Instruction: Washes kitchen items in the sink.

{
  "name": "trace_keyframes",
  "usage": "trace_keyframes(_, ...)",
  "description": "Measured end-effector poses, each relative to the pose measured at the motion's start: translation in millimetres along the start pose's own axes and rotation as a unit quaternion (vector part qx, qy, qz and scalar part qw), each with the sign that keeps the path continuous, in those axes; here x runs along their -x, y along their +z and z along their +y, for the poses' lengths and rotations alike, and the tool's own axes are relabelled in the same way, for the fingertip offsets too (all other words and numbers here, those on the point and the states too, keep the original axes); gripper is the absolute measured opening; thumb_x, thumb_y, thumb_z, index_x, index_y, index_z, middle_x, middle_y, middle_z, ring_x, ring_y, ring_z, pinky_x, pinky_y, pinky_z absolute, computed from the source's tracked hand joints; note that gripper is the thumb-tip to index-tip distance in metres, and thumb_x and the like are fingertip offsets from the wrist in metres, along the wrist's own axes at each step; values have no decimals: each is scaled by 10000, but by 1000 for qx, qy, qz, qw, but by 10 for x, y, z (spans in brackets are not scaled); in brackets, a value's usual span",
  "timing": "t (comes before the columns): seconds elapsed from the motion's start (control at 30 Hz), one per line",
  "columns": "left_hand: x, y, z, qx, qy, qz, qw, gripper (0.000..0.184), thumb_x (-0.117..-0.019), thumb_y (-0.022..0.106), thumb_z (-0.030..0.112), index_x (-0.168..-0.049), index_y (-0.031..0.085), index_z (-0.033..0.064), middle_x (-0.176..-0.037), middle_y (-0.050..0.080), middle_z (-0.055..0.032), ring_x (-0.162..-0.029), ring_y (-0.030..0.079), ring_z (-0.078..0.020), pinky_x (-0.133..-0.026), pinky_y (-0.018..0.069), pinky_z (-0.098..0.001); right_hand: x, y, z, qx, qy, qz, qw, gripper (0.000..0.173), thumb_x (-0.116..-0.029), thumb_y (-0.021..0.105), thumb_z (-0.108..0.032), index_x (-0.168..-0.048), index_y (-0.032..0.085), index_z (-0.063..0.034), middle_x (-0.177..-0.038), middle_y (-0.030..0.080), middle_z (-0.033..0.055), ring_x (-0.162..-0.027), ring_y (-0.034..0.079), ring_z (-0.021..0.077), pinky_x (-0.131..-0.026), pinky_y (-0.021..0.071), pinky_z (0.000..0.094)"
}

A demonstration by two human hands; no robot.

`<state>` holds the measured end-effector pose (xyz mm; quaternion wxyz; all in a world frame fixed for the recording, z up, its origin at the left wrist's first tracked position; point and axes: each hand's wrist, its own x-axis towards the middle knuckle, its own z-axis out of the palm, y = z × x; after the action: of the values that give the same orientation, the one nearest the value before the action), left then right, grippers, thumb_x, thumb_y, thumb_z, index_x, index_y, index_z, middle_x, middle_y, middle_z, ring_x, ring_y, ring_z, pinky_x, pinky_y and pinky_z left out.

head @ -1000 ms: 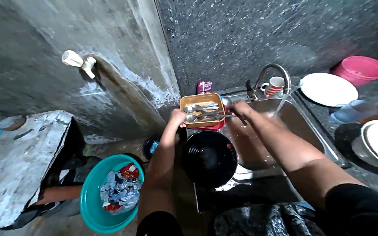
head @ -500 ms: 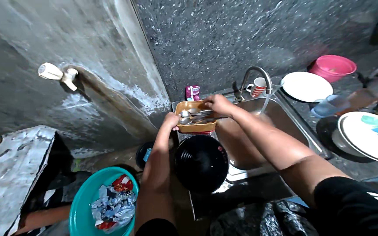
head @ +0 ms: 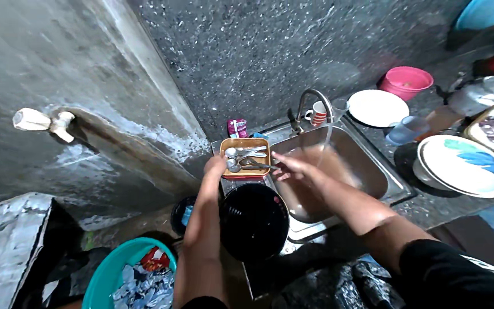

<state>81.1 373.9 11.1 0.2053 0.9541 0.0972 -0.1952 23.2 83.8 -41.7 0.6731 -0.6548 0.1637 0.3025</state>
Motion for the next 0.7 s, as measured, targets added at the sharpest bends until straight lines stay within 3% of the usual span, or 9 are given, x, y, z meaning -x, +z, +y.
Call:
trace_keyframes(0.07,3,25,39,-15,-7,-46,999,572,-1100,418,442,-1444,505,-7,-1271,640,-297,-1149,651,-433,-983,503,-633,-54,116,86,-22,-22,-6,1000,709,-1024,458,-668,-1546,432,-189,-1377,589,173,-1155,635,312,-910,554,495)
trace_keyframes(0.13,17,33,97,25,3,-119,993,526,-1110,414,435,-1402,518,10,-1066,662,-223,-808,669,-281,-769,568,-449,-107,145,129,-50,-26,-11,998,691,-1015,530,-623,-1557,416,-211,-1386,590,172,-1158,632,313,-904,554,500)
trace_keyframes(0.23,99,86,316,43,37,-171,984,535,-1085,476,475,-1401,537,47,-932,673,-164,-675,631,-201,-689,558,-372,-156,-16,256,-164,-14,16,986,408,-1010,607,-334,-1326,557,-81,-1077,664,150,-861,670,248,-716,575,418)
trace_keyframes(0.33,165,154,602,-12,84,-203,975,577,-1071,450,551,-1403,563,92,-986,672,-160,-730,633,-225,-714,553,-400,47,-342,390,-229,-19,71,971,193,-993,521,-159,-1137,554,-34,-852,641,121,-664,629,207,-587,546,364)
trace_keyframes(0.4,214,153,840,-57,118,-237,963,526,-1112,378,481,-1415,553,88,-1077,659,-184,-812,635,-254,-780,539,-438,271,-614,490,-225,-46,113,967,144,-984,506,-116,-1086,551,-25,-797,636,106,-618,616,185,-551,533,338)
trace_keyframes(0.47,228,182,1071,-72,144,-263,951,461,-1129,383,390,-1397,551,55,-1095,648,-176,-820,621,-233,-781,531,-420,506,-887,601,-192,-83,172,963,250,-957,542,-80,-1202,523,-37,-825,631,93,-645,613,165,-567,526,326)
trace_keyframes(0.57,206,302,1369,-59,173,-265,947,405,-1124,418,339,-1341,590,43,-1079,662,-154,-824,637,-208,-779,545,-403,757,-1239,768,-154,-102,231,955,711,-883,594,-52,-1541,329,-109,-1139,624,154,-878,642,222,-726,555,407)
trace_keyframes(0.63,210,395,1640,-89,197,-251,944,423,-1122,424,339,-1339,597,20,-1149,662,-212,-945,659,-292,-868,537,-479,879,-1427,871,-166,-106,246,949,841,-862,601,-34,-1606,226,-149,-1286,579,183,-966,637,248,-759,558,431)
trace_keyframes(0.7,169,533,1915,-119,204,-238,942,454,-1121,425,331,-1364,582,-19,-1277,623,-287,-1142,632,-403,-1005,485,-577,952,-1564,1007,-202,-109,256,939,840,-839,620,-43,-1591,261,-154,-1190,598,166,-872,635,229,-678,550,409)
